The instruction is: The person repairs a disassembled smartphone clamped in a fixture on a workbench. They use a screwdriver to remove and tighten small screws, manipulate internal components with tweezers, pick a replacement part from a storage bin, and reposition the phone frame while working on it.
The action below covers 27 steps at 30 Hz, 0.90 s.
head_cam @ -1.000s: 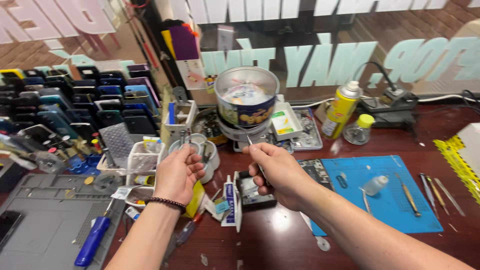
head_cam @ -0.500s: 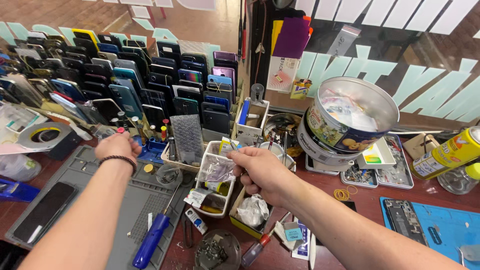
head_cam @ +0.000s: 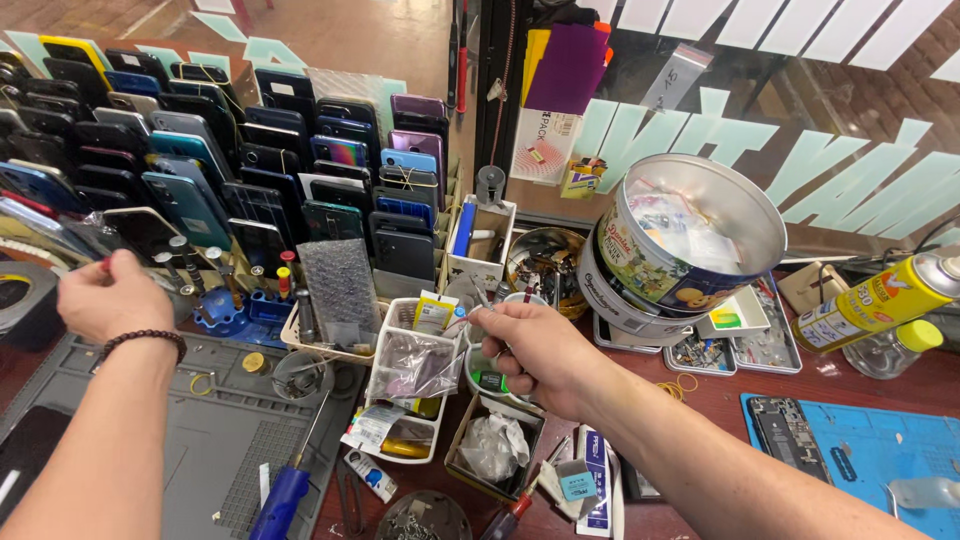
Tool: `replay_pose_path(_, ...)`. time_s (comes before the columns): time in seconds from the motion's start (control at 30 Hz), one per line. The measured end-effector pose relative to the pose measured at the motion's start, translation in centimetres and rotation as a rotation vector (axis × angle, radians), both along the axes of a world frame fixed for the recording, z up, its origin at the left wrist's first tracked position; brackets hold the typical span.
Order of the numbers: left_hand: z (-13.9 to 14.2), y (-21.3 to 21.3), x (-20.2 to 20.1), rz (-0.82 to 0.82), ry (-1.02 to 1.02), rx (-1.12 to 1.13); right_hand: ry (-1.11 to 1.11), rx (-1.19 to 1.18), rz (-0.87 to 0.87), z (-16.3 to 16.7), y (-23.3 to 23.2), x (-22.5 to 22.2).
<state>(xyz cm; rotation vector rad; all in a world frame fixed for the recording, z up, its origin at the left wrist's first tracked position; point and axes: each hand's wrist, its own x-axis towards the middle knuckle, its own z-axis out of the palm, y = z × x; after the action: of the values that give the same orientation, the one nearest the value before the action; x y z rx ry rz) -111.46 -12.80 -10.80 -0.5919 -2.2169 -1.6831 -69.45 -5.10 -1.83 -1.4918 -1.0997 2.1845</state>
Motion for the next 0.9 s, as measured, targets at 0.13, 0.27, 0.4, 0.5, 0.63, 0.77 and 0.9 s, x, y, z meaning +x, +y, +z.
replay_pose_path(0.13,3.9,-0.2,1.1,-0.190,-0.336,0.341,0.061,0.030,0.036,0.4,-0.1,0.7)
replay_pose_path(0.27,7.4,0.8,7.4,-0.474,-0.597,0.499,0.171,0.031,0.055,1.8,-1.1,1.5)
replay_pose_path(0.4,8.5,2.6,17.6,-0.702,-0.910,0.495,0.278,0.100,-0.078,3.7,-2.0,3.5)
replay_pose_path(0.5,8.9,3.5,25.4,-0.860,-1.014,0.489,0.349,0.113,-0.215,4.9,-2.4,7.3)
replay_pose_path(0.63,9.2,3.5,36.2,-0.991,-1.126,0.400,0.333,0.301,-0.308,5.6,-3.2,15.2)
replay_pose_path(0.77,9.1,2.2,45.8,-1.101,-1.223,0.200,0.189,0.391,-0.444,5.4,-4.7,24.6)
replay_pose_path(0.9,8.7,0.8,53.6,-1.353,-1.289,-0.172,0.029,0.508,-0.509,5.0,-6.9,33.8)
